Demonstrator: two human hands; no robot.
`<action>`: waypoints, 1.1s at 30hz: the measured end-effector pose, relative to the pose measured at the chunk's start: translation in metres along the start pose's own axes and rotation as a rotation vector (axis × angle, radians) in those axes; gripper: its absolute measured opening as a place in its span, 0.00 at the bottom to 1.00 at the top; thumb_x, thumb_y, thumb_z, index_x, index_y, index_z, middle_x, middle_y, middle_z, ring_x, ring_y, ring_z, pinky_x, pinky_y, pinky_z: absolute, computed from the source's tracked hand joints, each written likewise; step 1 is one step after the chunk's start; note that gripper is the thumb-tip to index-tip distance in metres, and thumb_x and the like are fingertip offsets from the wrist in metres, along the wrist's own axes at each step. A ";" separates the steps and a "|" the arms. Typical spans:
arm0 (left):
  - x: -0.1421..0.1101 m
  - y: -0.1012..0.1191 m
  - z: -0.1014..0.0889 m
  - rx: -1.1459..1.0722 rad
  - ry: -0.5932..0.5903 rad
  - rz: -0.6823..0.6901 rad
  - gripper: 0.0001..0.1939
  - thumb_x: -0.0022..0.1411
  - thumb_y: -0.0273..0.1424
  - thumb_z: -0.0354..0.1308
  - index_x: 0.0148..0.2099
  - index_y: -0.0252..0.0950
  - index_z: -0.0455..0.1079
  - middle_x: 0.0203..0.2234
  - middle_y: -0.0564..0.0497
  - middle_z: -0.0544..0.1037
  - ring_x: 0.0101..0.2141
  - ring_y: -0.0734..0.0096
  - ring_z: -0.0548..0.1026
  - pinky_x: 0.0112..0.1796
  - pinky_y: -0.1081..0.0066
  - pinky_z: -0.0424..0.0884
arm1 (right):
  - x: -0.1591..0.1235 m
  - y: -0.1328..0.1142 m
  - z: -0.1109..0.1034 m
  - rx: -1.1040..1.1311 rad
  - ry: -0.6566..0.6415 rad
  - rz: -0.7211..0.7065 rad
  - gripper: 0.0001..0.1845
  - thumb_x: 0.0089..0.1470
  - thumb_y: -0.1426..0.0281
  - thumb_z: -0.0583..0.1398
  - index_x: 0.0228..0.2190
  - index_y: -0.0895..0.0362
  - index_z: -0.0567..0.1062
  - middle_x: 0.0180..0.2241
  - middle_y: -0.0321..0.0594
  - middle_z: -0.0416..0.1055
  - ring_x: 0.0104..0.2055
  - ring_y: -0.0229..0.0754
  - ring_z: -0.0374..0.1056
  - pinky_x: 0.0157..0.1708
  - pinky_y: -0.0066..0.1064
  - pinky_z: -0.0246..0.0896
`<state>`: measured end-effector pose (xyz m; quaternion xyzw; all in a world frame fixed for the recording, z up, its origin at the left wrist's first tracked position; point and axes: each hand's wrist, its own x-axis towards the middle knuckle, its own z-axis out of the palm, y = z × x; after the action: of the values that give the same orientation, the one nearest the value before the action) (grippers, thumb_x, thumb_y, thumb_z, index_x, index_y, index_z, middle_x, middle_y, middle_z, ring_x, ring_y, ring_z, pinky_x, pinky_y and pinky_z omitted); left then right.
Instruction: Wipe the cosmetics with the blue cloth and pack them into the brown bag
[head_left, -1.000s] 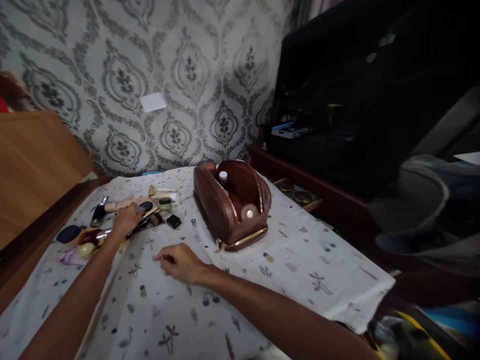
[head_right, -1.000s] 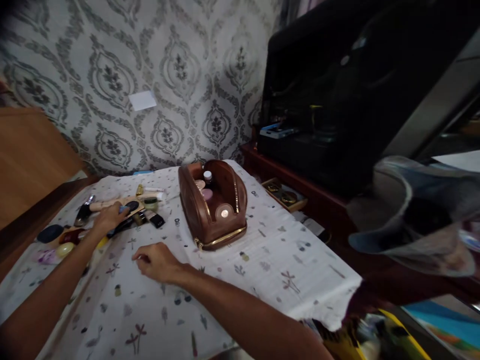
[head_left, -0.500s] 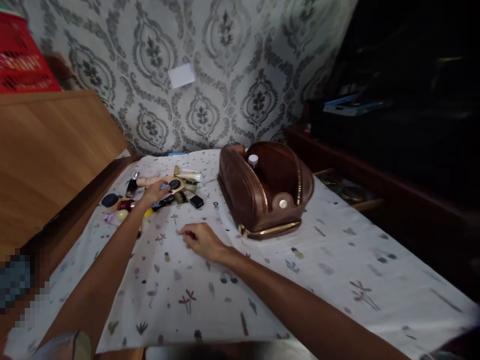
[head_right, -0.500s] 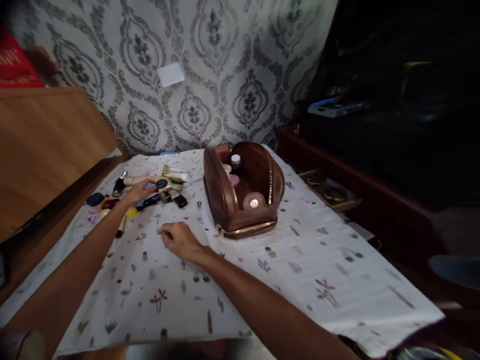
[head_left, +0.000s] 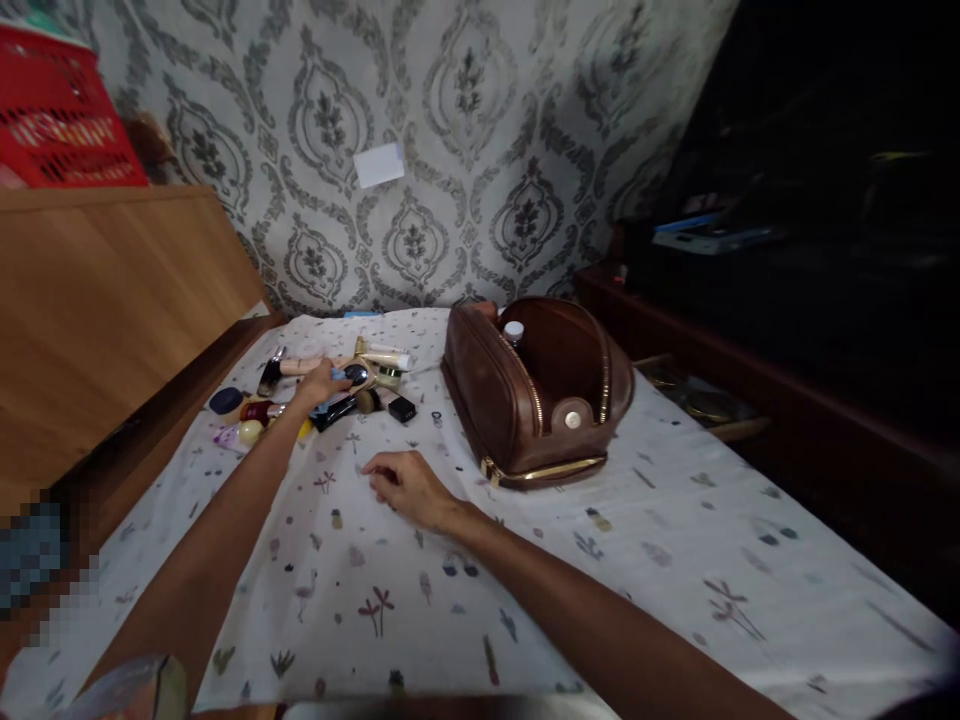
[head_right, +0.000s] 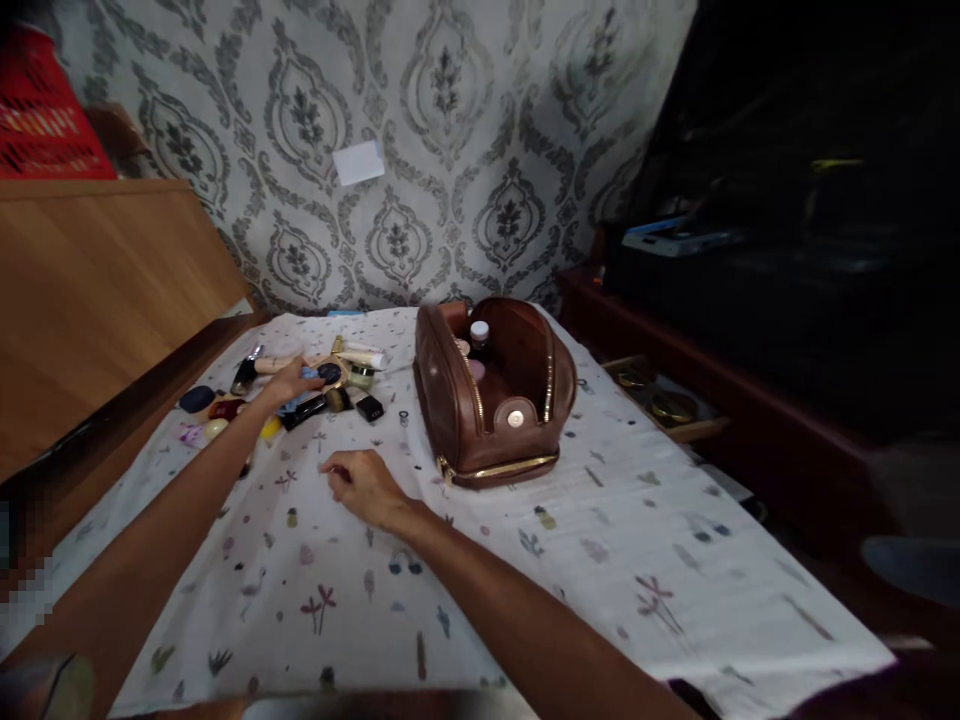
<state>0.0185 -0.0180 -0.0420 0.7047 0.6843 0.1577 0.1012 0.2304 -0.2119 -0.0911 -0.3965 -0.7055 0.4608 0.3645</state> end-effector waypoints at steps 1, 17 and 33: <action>-0.002 0.002 -0.002 -0.005 0.011 -0.018 0.23 0.50 0.42 0.64 0.45 0.35 0.68 0.36 0.45 0.78 0.41 0.54 0.76 0.38 0.66 0.68 | 0.000 0.000 0.000 0.001 0.002 0.001 0.16 0.55 0.80 0.56 0.40 0.60 0.81 0.20 0.32 0.68 0.22 0.33 0.65 0.26 0.22 0.59; -0.043 0.037 -0.013 -0.260 0.343 -0.039 0.18 0.50 0.39 0.58 0.41 0.35 0.71 0.35 0.46 0.74 0.46 0.51 0.72 0.47 0.58 0.69 | 0.005 0.003 -0.003 0.167 0.129 0.048 0.14 0.55 0.80 0.56 0.39 0.59 0.79 0.21 0.31 0.67 0.18 0.31 0.64 0.18 0.19 0.59; -0.134 0.048 0.006 -0.903 -0.174 -0.027 0.35 0.37 0.53 0.71 0.44 0.35 0.75 0.24 0.54 0.72 0.19 0.77 0.65 0.19 0.75 0.62 | 0.013 0.014 -0.024 0.329 0.284 0.078 0.14 0.51 0.59 0.61 0.31 0.55 0.66 0.25 0.33 0.67 0.25 0.38 0.69 0.20 0.25 0.61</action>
<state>0.0633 -0.1531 -0.0413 0.5919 0.5450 0.3790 0.4572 0.2490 -0.1886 -0.0949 -0.4196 -0.5465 0.5228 0.5019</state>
